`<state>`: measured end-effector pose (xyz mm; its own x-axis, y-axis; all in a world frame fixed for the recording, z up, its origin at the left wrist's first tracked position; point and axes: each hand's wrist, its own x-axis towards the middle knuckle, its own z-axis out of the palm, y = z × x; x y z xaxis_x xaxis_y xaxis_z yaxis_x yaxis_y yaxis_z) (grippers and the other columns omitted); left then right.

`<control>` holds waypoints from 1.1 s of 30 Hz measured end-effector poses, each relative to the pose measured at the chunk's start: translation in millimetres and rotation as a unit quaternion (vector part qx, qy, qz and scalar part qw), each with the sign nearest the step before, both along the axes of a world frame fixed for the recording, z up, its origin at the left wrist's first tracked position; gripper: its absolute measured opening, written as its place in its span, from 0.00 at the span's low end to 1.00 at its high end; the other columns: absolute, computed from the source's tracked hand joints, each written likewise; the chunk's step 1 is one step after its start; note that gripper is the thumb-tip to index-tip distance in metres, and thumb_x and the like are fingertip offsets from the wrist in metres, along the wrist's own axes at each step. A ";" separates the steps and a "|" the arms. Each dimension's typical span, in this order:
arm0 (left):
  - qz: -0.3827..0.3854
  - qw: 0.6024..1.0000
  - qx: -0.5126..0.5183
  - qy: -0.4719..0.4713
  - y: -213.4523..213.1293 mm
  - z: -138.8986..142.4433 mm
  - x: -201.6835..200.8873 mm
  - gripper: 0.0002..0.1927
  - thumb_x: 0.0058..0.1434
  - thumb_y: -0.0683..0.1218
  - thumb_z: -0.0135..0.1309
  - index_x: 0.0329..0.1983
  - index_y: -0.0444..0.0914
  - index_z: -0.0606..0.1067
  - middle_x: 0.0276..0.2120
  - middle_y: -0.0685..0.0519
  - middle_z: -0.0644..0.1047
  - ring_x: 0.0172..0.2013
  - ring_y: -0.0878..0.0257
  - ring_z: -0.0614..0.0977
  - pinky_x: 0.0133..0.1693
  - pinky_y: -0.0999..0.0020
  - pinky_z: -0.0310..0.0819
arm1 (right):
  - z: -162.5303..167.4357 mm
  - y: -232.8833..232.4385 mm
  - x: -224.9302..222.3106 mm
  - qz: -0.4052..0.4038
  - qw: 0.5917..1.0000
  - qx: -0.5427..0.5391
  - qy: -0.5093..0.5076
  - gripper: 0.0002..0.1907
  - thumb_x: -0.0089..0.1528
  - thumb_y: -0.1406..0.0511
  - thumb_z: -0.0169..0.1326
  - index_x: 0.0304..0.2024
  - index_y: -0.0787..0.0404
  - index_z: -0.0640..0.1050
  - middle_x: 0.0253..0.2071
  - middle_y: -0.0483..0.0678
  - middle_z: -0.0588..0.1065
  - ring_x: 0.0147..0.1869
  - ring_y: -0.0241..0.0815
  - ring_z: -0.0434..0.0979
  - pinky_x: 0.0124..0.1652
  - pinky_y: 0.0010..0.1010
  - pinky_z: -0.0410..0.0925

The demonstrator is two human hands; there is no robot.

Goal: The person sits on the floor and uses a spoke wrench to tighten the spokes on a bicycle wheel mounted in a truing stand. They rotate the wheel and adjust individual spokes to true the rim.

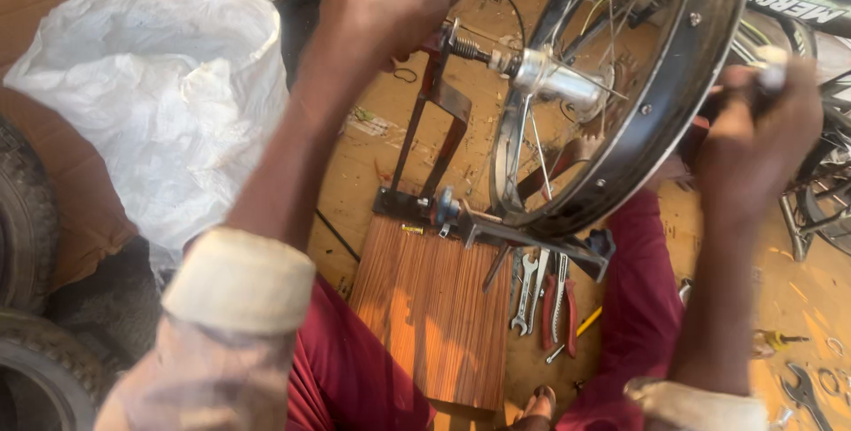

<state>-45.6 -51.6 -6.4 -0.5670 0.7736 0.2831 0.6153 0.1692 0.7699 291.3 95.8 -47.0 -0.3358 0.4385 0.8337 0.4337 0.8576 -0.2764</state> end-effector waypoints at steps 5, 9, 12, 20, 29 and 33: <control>0.012 0.990 0.136 0.024 0.1 -25.1 -5.9 0.15 0.71 0.48 0.51 0.32 0.35 0.79 0.19 0.51 0.80 0.18 0.68 0.85 0.19 0.74 0.75 | -21.1 -26.4 -29.7 0.094 0.965 0.008 0.244 0.15 0.79 0.72 0.42 0.67 0.67 0.58 0.38 0.54 0.76 0.34 0.35 0.74 0.34 0.24 0.70; 0.000 0.974 0.213 0.070 -2.7 -27.2 -1.7 0.17 0.71 0.46 0.53 0.27 0.36 0.79 0.16 0.53 0.79 0.16 0.69 0.83 0.15 0.75 0.73 | 21.7 -29.2 -16.6 0.003 0.967 -0.165 0.196 0.17 0.75 0.69 0.46 0.63 0.68 0.60 0.45 0.44 0.71 0.39 0.28 0.80 0.32 0.20 0.78; 0.015 0.943 0.300 0.143 -7.3 -37.6 5.6 0.19 0.73 0.45 0.57 0.24 0.33 0.77 0.16 0.49 0.75 0.15 0.65 0.76 0.18 0.66 0.65 | 43.8 -21.7 3.7 -0.091 0.939 -0.329 -0.031 0.08 0.73 0.70 0.45 0.50 0.71 0.68 0.35 0.49 0.71 0.30 0.35 0.74 0.23 0.25 0.71; 0.008 0.887 0.418 0.196 2.7 -50.9 4.1 0.20 0.78 0.43 0.52 0.27 0.31 0.72 0.23 0.48 0.71 0.20 0.63 0.69 0.25 0.61 0.59 | 3.2 -15.3 -14.0 0.027 0.992 0.044 0.114 0.03 0.76 0.75 0.42 0.50 0.67 0.68 0.37 0.51 0.73 0.34 0.37 0.74 0.33 0.21 0.70; -0.007 0.999 -0.014 0.048 -6.6 8.8 -4.9 0.19 0.75 0.54 0.47 0.37 0.34 0.75 0.22 0.50 0.76 0.20 0.58 0.78 0.24 0.64 0.76 | 28.6 -14.0 -10.5 -0.104 0.993 -0.014 -0.046 0.06 0.77 0.71 0.46 0.44 0.67 0.70 0.37 0.53 0.78 0.38 0.38 0.82 0.34 0.28 0.73; -0.026 0.992 -0.118 -0.039 1.0 10.4 -5.7 0.17 0.72 0.53 0.45 0.42 0.35 0.76 0.25 0.51 0.79 0.22 0.62 0.81 0.25 0.63 0.81 | 53.9 -11.0 0.6 -0.114 0.966 -0.136 -0.187 0.06 0.71 0.70 0.50 0.40 0.66 0.75 0.32 0.56 0.77 0.31 0.44 0.78 0.26 0.29 0.68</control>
